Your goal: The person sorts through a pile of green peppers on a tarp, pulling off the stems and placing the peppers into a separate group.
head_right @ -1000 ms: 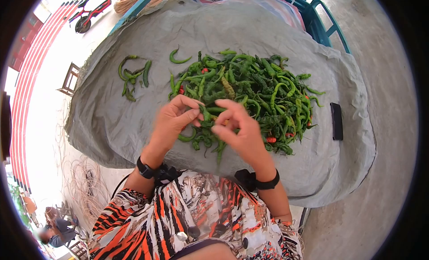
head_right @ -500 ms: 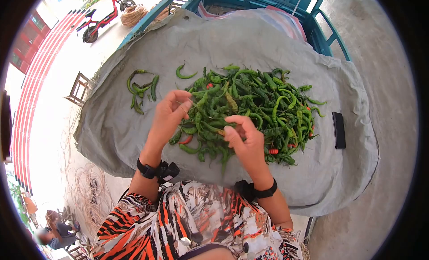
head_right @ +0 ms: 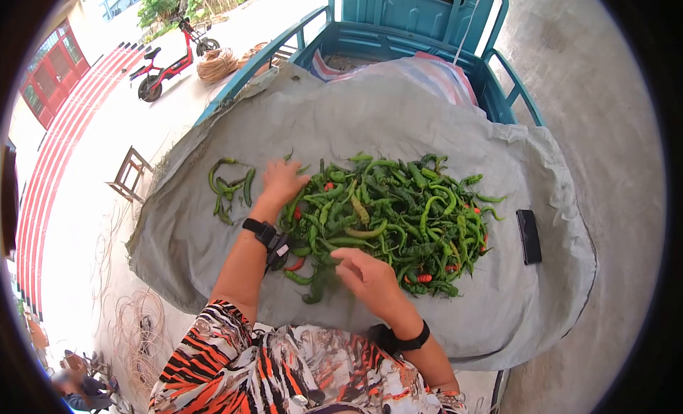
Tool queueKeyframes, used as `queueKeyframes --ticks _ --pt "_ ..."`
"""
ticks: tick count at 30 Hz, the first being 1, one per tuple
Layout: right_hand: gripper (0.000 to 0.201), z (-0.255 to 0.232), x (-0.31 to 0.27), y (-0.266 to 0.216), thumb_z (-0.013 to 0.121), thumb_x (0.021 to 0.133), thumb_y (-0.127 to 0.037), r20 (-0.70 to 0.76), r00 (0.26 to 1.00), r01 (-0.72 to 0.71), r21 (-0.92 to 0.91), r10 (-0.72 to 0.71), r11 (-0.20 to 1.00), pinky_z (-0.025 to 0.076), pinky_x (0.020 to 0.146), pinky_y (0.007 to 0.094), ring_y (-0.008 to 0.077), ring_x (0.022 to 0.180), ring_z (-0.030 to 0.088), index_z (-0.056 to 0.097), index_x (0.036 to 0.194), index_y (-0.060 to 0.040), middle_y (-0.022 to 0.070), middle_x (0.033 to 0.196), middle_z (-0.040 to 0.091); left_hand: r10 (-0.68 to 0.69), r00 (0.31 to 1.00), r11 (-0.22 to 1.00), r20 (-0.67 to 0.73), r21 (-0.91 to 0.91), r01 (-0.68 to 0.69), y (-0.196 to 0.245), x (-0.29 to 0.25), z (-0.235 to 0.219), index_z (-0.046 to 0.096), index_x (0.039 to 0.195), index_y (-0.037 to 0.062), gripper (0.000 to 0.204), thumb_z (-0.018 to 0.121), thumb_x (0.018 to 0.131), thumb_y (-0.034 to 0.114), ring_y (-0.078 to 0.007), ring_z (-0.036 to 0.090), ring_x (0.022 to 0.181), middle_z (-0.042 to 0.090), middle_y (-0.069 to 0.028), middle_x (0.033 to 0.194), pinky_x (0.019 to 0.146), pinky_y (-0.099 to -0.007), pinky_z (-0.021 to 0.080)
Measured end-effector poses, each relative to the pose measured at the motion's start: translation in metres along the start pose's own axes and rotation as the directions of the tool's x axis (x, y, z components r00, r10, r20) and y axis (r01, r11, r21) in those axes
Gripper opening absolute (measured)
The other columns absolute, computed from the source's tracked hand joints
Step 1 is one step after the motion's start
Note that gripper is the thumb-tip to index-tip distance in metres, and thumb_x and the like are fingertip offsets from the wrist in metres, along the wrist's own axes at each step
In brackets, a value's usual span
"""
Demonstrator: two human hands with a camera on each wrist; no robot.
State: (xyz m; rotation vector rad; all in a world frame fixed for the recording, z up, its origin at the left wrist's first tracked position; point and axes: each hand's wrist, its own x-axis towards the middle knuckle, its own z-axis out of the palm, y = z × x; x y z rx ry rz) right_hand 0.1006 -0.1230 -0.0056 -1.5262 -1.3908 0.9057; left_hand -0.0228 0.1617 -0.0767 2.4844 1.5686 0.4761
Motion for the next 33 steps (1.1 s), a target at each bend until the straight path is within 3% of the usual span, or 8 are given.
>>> queueKeyframes --ticks 7,14,16,19,22,24,29,33 --pt "0.023 0.001 -0.002 0.003 0.064 0.094 -0.009 -0.026 0.999 0.039 -0.066 -0.041 0.997 0.051 0.066 0.0264 0.0102 0.072 0.063 0.067 0.116 -0.0038 0.0054 0.088 0.069 -0.013 0.993 0.999 0.115 0.032 0.01 -0.008 0.017 0.018 0.071 0.106 0.0091 0.029 0.07 0.081 0.026 -0.0412 0.054 0.11 0.055 -0.0246 0.12 0.094 -0.0502 0.046" --pt "0.025 0.0 0.001 0.001 0.064 0.094 -0.009 -0.016 0.999 0.039 -0.027 -0.04 0.999 0.051 0.066 0.0267 0.0097 0.072 0.062 0.067 0.118 -0.0047 0.0051 0.087 0.07 0.088 0.996 0.946 0.008 -0.314 -0.081 -0.004 0.002 0.005 0.071 0.1 0.009 0.032 0.075 0.081 0.035 -0.0393 0.056 0.1 0.056 -0.0236 0.109 0.086 -0.0485 0.049" --pt "0.024 0.0 0.001 -0.001 0.064 0.093 -0.013 0.006 1.0 0.012 -0.057 -0.012 0.998 0.052 0.078 0.0328 0.0233 0.088 0.066 0.067 0.117 -0.0077 0.0101 0.102 0.07 0.119 0.991 0.949 0.054 -0.3 -0.097 -0.005 0.002 0.005 0.071 0.1 0.0088 0.036 0.077 0.081 0.039 -0.0371 0.057 0.099 0.055 -0.0227 0.108 0.084 -0.0468 0.049" --pt "0.024 0.001 0.001 0.002 0.065 0.092 -0.015 0.016 1.0 -0.005 -0.065 0.006 0.998 0.053 0.084 0.0366 0.0309 0.096 0.067 0.067 0.115 -0.0095 0.0125 0.108 0.07 0.1 0.89 0.792 0.446 -0.577 0.2 -0.019 0.026 0.017 0.07 0.106 0.0087 0.037 0.076 0.085 0.038 -0.0276 0.057 0.095 0.054 -0.0121 0.101 0.08 -0.0392 0.049" --pt "0.024 0.002 -0.001 0.004 0.065 0.092 -0.011 -0.003 1.0 0.014 -0.063 -0.014 0.998 0.052 0.077 0.0325 0.0232 0.086 0.066 0.067 0.115 -0.0072 0.0102 0.1 0.07 0.237 0.915 0.632 0.327 -0.767 0.11 -0.012 0.008 0.019 0.07 0.104 0.0066 0.04 0.079 0.082 0.038 -0.0339 0.06 0.103 0.056 -0.0195 0.112 0.086 -0.043 0.048" --pt "0.024 0.002 -0.002 0.007 0.064 0.094 -0.006 -0.025 0.998 0.05 -0.054 -0.052 0.997 0.051 0.064 0.0253 0.0089 0.07 0.062 0.067 0.117 -0.0032 0.0051 0.089 0.07 0.259 0.938 0.732 0.231 -0.68 -0.035 -0.003 0.002 0.015 0.069 0.107 0.0078 0.033 0.078 0.085 0.032 -0.0279 0.058 0.101 0.059 -0.0141 0.104 0.084 -0.0388 0.047" --pt "0.022 0.001 -0.004 0.007 0.062 0.094 -0.004 -0.033 0.997 0.065 -0.022 -0.066 0.998 0.052 0.066 0.0251 0.0094 0.073 0.063 0.067 0.115 -0.0018 0.0068 0.096 0.07 0.309 0.936 0.73 0.17 -0.673 -0.119 0.006 -0.001 0.003 0.066 0.1 0.0067 0.025 0.077 0.084 0.022 -0.0251 0.056 0.099 0.058 -0.0109 0.101 0.084 -0.0366 0.045" --pt "0.02 -0.003 -0.004 0.008 0.062 0.095 -0.004 -0.058 0.997 0.048 -0.023 -0.049 0.999 0.052 0.066 0.025 0.0094 0.074 0.064 0.067 0.114 -0.001 0.0063 0.096 0.07 0.314 0.949 0.703 0.009 -0.674 -0.226 0.011 -0.01 0.004 0.065 0.097 0.0079 0.024 0.078 0.08 0.018 -0.0332 0.055 0.092 0.059 -0.0128 0.094 0.08 -0.0421 0.045"
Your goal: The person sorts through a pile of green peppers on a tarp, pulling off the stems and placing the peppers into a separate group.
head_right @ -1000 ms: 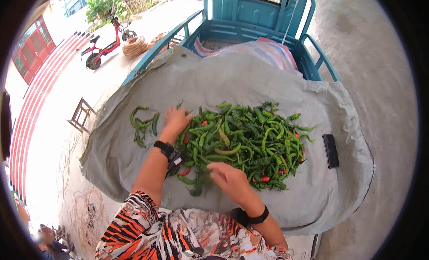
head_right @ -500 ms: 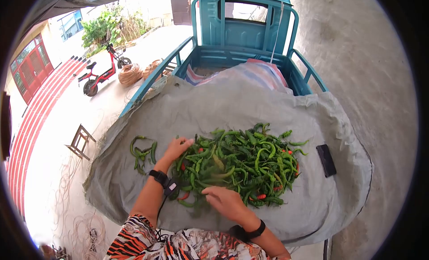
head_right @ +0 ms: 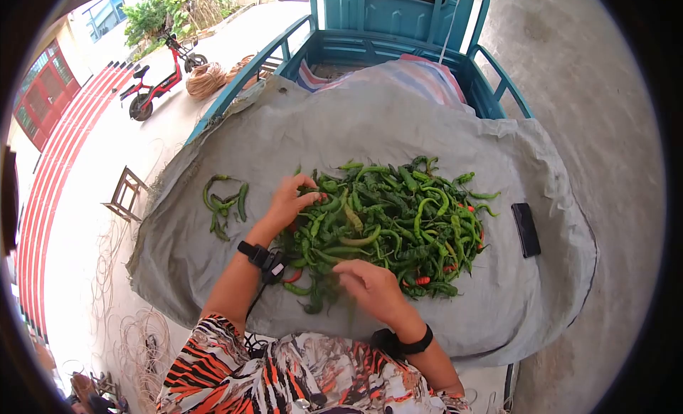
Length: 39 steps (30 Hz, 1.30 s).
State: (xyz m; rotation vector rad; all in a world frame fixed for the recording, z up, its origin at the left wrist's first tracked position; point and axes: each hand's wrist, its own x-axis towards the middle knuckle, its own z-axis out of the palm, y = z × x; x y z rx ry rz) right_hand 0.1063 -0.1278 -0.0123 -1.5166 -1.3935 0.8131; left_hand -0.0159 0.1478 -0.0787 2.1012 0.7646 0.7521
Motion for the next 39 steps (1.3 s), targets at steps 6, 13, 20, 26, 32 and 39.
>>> queueKeyframes --ticks 6,13,20,26,32,39 --pt "0.026 -0.008 0.011 -0.004 0.059 0.096 -0.003 -0.043 0.997 -0.059 0.051 0.061 0.997 0.051 0.063 0.0242 0.0086 0.073 0.061 0.061 0.121 0.0016 0.0075 0.097 0.068 0.206 0.976 0.978 -0.065 0.059 -0.202 0.094 -0.036 -0.023 0.063 0.096 0.0077 0.023 0.078 0.079 0.013 -0.0321 0.054 0.092 0.06 -0.0112 0.097 0.08 -0.0409 0.045" --pt "0.04 -0.006 0.033 -0.024 0.065 0.093 -0.01 -0.303 0.947 -0.028 0.255 0.107 0.967 0.046 0.061 0.0226 0.0054 0.067 0.056 0.053 0.13 -0.0017 0.0031 0.087 0.061 0.203 0.978 0.953 0.049 -0.239 -0.186 0.134 -0.07 -0.012 0.062 0.099 0.0065 0.024 0.077 0.08 0.003 -0.0166 0.056 0.087 0.058 -0.0055 0.109 0.078 -0.0286 0.048" --pt "0.026 0.001 0.028 -0.018 0.065 0.095 -0.013 -0.376 0.923 0.033 0.288 0.081 0.957 0.049 0.058 0.0222 0.0053 0.071 0.058 0.062 0.118 -0.0014 0.003 0.089 0.065 0.138 0.99 0.941 0.026 -0.316 -0.123 0.133 -0.086 0.006 0.06 0.105 0.0082 0.028 0.072 0.081 -0.002 -0.011 0.053 0.082 0.057 -0.0028 0.111 0.078 -0.0264 0.046" --pt "0.018 -0.008 0.026 -0.018 0.058 0.101 -0.016 -0.312 0.936 -0.045 0.346 0.16 0.937 0.048 0.062 0.0225 0.0085 0.067 0.058 0.061 0.109 0.0 0.0057 0.087 0.067 0.137 0.99 0.949 0.021 -0.29 -0.126 0.127 -0.091 0.011 0.063 0.106 0.0082 0.03 0.07 0.079 -0.002 -0.019 0.054 0.094 0.058 -0.0063 0.114 0.076 -0.0268 0.047" --pt "0.019 -0.016 0.027 -0.017 0.057 0.101 -0.015 -0.38 0.914 0.038 0.435 0.145 0.9 0.05 0.062 0.0225 0.0074 0.068 0.059 0.059 0.114 -0.0012 0.0072 0.095 0.069 -0.131 0.99 0.655 0.06 -0.744 0.131 0.131 -0.093 0.003 0.058 0.117 0.0061 0.023 0.06 0.094 0.0 -0.0119 0.059 0.098 0.059 -0.0049 0.119 0.087 -0.0258 0.047" --pt "0.037 -0.012 0.033 -0.016 0.057 0.1 -0.013 -0.493 0.868 0.145 0.359 0.056 0.922 0.051 0.067 0.0226 0.0082 0.071 0.058 0.047 0.134 -0.0016 0.0089 0.118 0.062 -0.018 0.998 0.65 0.065 -0.758 0.061 0.136 -0.093 -0.012 0.059 0.112 0.0035 0.016 0.049 0.099 0.001 -0.0131 0.059 0.101 0.064 -0.0078 0.112 0.089 -0.0289 0.048"
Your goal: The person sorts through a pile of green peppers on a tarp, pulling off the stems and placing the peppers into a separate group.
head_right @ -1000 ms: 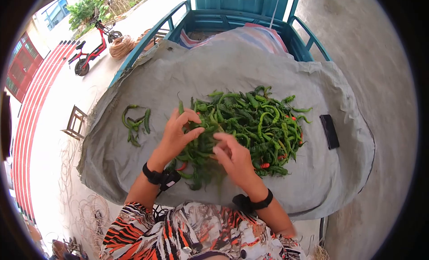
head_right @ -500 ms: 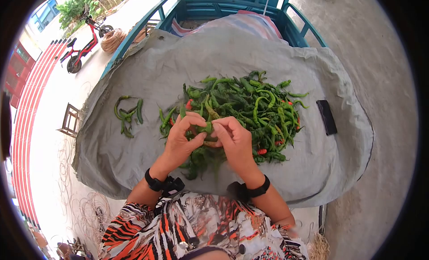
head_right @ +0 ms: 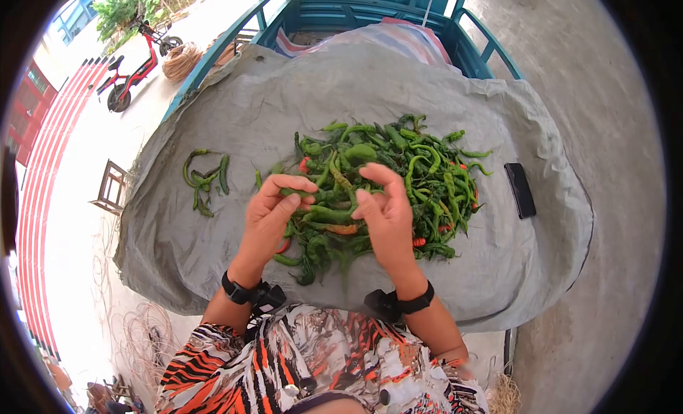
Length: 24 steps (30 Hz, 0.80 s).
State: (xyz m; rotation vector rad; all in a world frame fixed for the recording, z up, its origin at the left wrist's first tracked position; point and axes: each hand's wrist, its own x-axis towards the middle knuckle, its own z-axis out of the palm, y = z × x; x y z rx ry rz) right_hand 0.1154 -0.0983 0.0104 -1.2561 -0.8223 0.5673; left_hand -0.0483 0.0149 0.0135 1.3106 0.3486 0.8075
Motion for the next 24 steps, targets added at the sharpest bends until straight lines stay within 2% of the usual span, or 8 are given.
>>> queueKeyframes --ticks 1,4,5,11,14,17,23,24 --pt "0.039 0.002 -0.002 0.0 0.059 0.099 -0.013 0.057 0.998 -0.017 0.012 0.016 1.0 0.051 0.067 0.0231 0.008 0.072 0.058 0.047 0.133 -0.001 0.0081 0.123 0.059 -0.006 0.999 0.999 0.054 -0.035 0.008 0.0 -0.001 0.001 0.059 0.11 0.0034 0.016 0.049 0.099 0.0 -0.0131 0.059 0.1 0.064 -0.0076 0.111 0.089 -0.0289 0.048" --pt "0.035 0.007 -0.006 -0.005 0.058 0.099 -0.012 0.217 0.965 -0.167 0.071 0.149 0.983 0.049 0.066 0.023 0.0079 0.07 0.057 0.05 0.13 -0.0014 0.007 0.111 0.062 0.001 0.976 1.0 0.22 -0.015 0.002 -0.001 -0.002 0.0 0.061 0.104 0.0033 0.018 0.046 0.097 -0.004 -0.0132 0.058 0.099 0.063 -0.0075 0.11 0.088 -0.0286 0.046" --pt "0.027 0.004 -0.007 -0.006 0.058 0.099 -0.013 0.254 0.942 -0.24 0.046 0.221 0.97 0.048 0.064 0.0227 0.0077 0.068 0.057 0.054 0.123 -0.0021 0.0053 0.097 0.064 0.005 0.961 1.0 0.276 0.012 -0.008 -0.002 -0.002 -0.001 0.061 0.102 0.0032 0.019 0.045 0.096 -0.005 -0.0133 0.058 0.098 0.063 -0.0076 0.111 0.088 -0.0285 0.046" --pt "0.014 -0.002 -0.009 -0.006 0.057 0.099 -0.012 0.263 0.935 -0.265 0.076 0.237 0.961 0.047 0.063 0.0221 0.0078 0.066 0.057 0.059 0.11 -0.0032 0.0054 0.088 0.066 -0.062 0.972 0.993 0.227 -0.08 0.081 -0.006 -0.002 -0.002 0.062 0.101 0.0033 0.018 0.049 0.094 -0.006 -0.012 0.057 0.097 0.061 -0.0058 0.11 0.086 -0.0274 0.045" --pt "0.013 -0.003 -0.006 -0.007 0.057 0.099 -0.011 0.064 0.98 -0.195 0.132 0.188 0.972 0.048 0.063 0.022 0.0079 0.065 0.058 0.059 0.109 -0.0035 0.0063 0.088 0.067 -0.054 0.996 0.997 -0.067 -0.061 0.05 -0.011 -0.001 0.005 0.061 0.105 0.0043 0.017 0.053 0.093 -0.004 -0.011 0.057 0.096 0.059 -0.0061 0.114 0.083 -0.0266 0.046" --pt "0.013 -0.012 -0.001 -0.003 0.058 0.099 -0.011 -0.003 0.985 -0.172 0.129 0.173 0.977 0.049 0.062 0.0225 0.0078 0.066 0.059 0.059 0.11 -0.0041 0.0078 0.09 0.068 -0.01 0.978 0.913 -0.207 0.398 0.094 -0.025 0.004 -0.012 0.06 0.113 0.0045 0.025 0.055 0.09 -0.004 -0.0106 0.057 0.095 0.058 -0.0072 0.12 0.08 -0.0261 0.047" --pt "0.017 -0.016 0.0 0.003 0.058 0.099 -0.012 -0.042 0.989 -0.14 0.107 0.145 0.984 0.05 0.063 0.0229 0.0077 0.066 0.059 0.059 0.113 -0.0039 0.0088 0.093 0.069 0.304 0.953 0.473 0.021 0.865 -0.17 -0.045 0.021 -0.02 0.061 0.121 0.0061 0.038 0.058 0.085 -0.004 -0.0256 0.059 0.095 0.059 -0.0097 0.122 0.08 -0.0351 0.049" --pt "0.019 -0.017 0.001 0.003 0.058 0.099 -0.012 -0.045 0.989 -0.136 0.092 0.14 0.986 0.05 0.063 0.023 0.0076 0.067 0.058 0.058 0.116 -0.0035 0.0091 0.094 0.069 0.28 0.958 0.407 0.062 0.896 -0.177 -0.049 0.023 -0.023 0.062 0.119 0.0062 0.037 0.06 0.084 -0.003 -0.0274 0.058 0.097 0.059 -0.0098 0.122 0.081 -0.0368 0.049"
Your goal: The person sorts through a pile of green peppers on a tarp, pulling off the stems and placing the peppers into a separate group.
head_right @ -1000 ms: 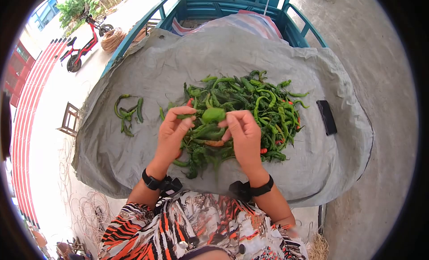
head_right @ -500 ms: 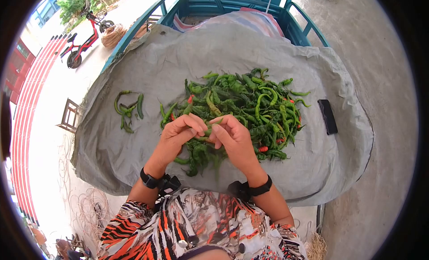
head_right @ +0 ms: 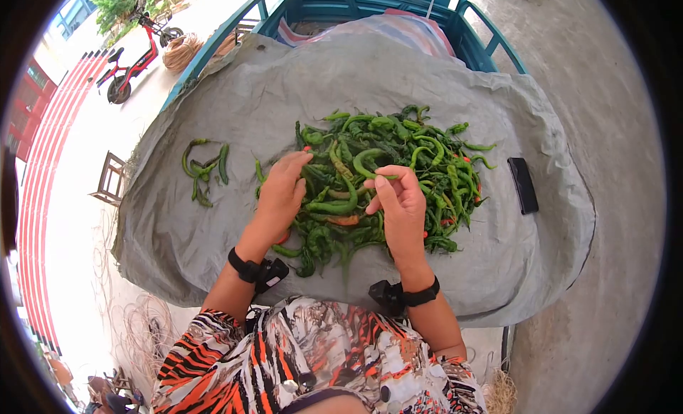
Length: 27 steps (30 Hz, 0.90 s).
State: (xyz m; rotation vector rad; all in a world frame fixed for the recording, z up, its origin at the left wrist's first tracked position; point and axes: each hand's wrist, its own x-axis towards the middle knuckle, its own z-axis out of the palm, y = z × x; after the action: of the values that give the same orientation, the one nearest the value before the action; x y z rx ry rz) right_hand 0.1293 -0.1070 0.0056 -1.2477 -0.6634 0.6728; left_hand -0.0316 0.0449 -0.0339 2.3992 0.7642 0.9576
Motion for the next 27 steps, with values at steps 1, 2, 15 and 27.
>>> queueKeyframes --ticks 1,2,15,27 --pt "0.021 -0.001 0.001 0.0 0.058 0.099 -0.011 -0.004 1.0 0.006 -0.015 -0.006 1.0 0.05 0.064 0.023 0.0074 0.067 0.058 0.058 0.118 -0.0032 0.0094 0.095 0.069 0.025 0.999 0.997 0.041 0.068 -0.027 -0.004 0.001 0.001 0.063 0.117 0.0063 0.035 0.062 0.083 -0.002 -0.0293 0.057 0.099 0.059 -0.0098 0.122 0.083 -0.0385 0.049" --pt "0.023 0.002 0.002 -0.001 0.058 0.098 -0.011 -0.053 0.998 0.039 -0.006 -0.039 0.999 0.05 0.064 0.0229 0.0072 0.068 0.058 0.057 0.12 -0.003 0.0094 0.095 0.07 0.047 0.995 0.989 0.084 0.134 -0.058 -0.007 0.001 0.002 0.064 0.115 0.0064 0.034 0.064 0.082 -0.001 -0.0312 0.056 0.101 0.06 -0.0098 0.122 0.085 -0.0402 0.048" --pt "0.026 0.01 -0.01 0.012 0.058 0.098 -0.011 0.157 0.987 0.083 -0.329 -0.032 0.941 0.046 0.06 0.0231 0.0062 0.068 0.055 0.06 0.122 -0.0012 0.0029 0.099 0.059 0.157 0.985 0.979 -0.071 0.143 -0.146 0.015 -0.002 -0.029 0.07 0.098 0.0126 0.026 0.074 0.074 0.005 -0.0265 0.057 0.1 0.066 -0.003 0.103 0.086 -0.0401 0.043" --pt "0.023 0.02 -0.018 0.004 0.06 0.098 -0.014 0.237 0.968 -0.02 -0.248 0.081 0.969 0.046 0.058 0.022 0.0058 0.065 0.055 0.063 0.118 -0.0031 0.0008 0.083 0.064 0.109 0.985 0.993 0.137 -0.051 -0.103 0.017 -0.011 -0.043 0.07 0.101 0.0089 0.02 0.073 0.083 0.016 -0.0265 0.058 0.088 0.066 -0.0058 0.091 0.08 -0.0387 0.045"
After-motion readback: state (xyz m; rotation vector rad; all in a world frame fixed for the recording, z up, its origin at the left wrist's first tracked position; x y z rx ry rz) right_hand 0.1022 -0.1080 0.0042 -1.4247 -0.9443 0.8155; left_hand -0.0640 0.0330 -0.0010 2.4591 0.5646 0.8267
